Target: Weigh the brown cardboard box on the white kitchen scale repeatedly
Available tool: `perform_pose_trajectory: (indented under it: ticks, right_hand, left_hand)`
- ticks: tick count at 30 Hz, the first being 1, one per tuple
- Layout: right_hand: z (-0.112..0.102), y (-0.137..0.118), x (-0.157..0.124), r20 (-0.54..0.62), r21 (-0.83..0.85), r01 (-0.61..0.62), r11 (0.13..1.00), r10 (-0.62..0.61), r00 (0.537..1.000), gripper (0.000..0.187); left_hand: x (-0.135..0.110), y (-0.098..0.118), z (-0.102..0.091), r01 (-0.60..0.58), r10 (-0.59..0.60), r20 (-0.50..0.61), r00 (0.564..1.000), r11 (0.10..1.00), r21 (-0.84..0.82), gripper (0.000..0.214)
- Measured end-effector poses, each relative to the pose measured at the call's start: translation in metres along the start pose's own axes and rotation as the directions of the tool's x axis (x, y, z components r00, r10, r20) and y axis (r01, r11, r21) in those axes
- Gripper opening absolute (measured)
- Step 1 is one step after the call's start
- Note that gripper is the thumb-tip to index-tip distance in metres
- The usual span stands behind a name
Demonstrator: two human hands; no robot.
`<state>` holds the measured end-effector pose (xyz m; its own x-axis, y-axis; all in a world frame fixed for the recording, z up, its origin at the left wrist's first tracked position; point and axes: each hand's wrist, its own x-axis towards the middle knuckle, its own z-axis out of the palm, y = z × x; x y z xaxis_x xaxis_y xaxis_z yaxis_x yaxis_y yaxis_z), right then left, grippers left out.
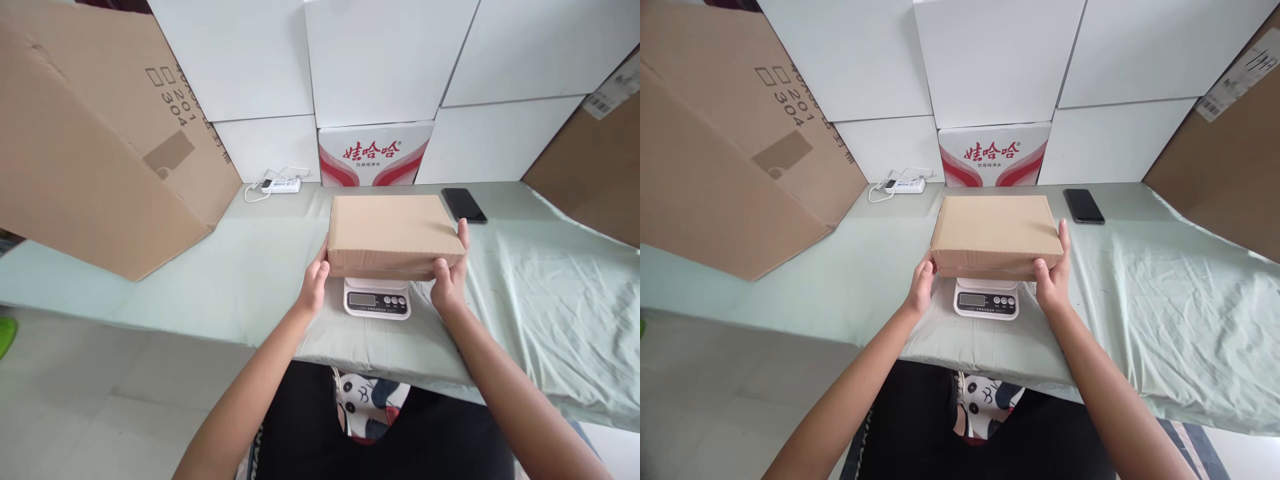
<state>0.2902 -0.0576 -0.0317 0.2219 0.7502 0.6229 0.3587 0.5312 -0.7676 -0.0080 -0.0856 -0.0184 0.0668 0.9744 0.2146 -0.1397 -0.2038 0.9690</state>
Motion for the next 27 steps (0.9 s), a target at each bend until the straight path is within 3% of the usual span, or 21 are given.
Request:
perform_pose_trajectory:
  ticks: [3, 8, 15, 20, 27]
  right_hand:
    - [0.000, 0.001, -0.001, -0.017, -0.003, 0.011, 1.000, -0.011, 1.000, 0.106]
    - [-0.001, 0.009, -0.001, -0.038, -0.011, 0.054, 0.999, -0.054, 0.998, 0.102]
    - [-0.003, 0.018, 0.007, -0.171, 0.120, 0.165, 0.979, -0.143, 0.975, 0.091]
    - [-0.005, 0.022, 0.004, -0.068, 0.093, 0.105, 0.990, -0.099, 0.993, 0.089]
    - [-0.003, 0.010, 0.003, -0.077, 0.061, 0.072, 0.996, -0.067, 0.995, 0.091]
  left_hand:
    - [0.002, -0.003, -0.001, -0.086, 0.085, 0.007, 0.996, 0.996, 0.013, 0.085]
    - [0.003, -0.006, -0.003, -0.124, 0.124, 0.027, 0.992, 0.992, 0.001, 0.085]
    - [0.004, -0.009, -0.011, -0.097, 0.089, -0.117, 0.989, 0.993, -0.065, 0.091]
    - [0.003, -0.008, -0.009, -0.077, 0.075, -0.036, 0.997, 0.996, -0.052, 0.090]
    - [0.001, -0.006, -0.005, -0.128, 0.129, 0.037, 0.991, 0.991, -0.035, 0.083]
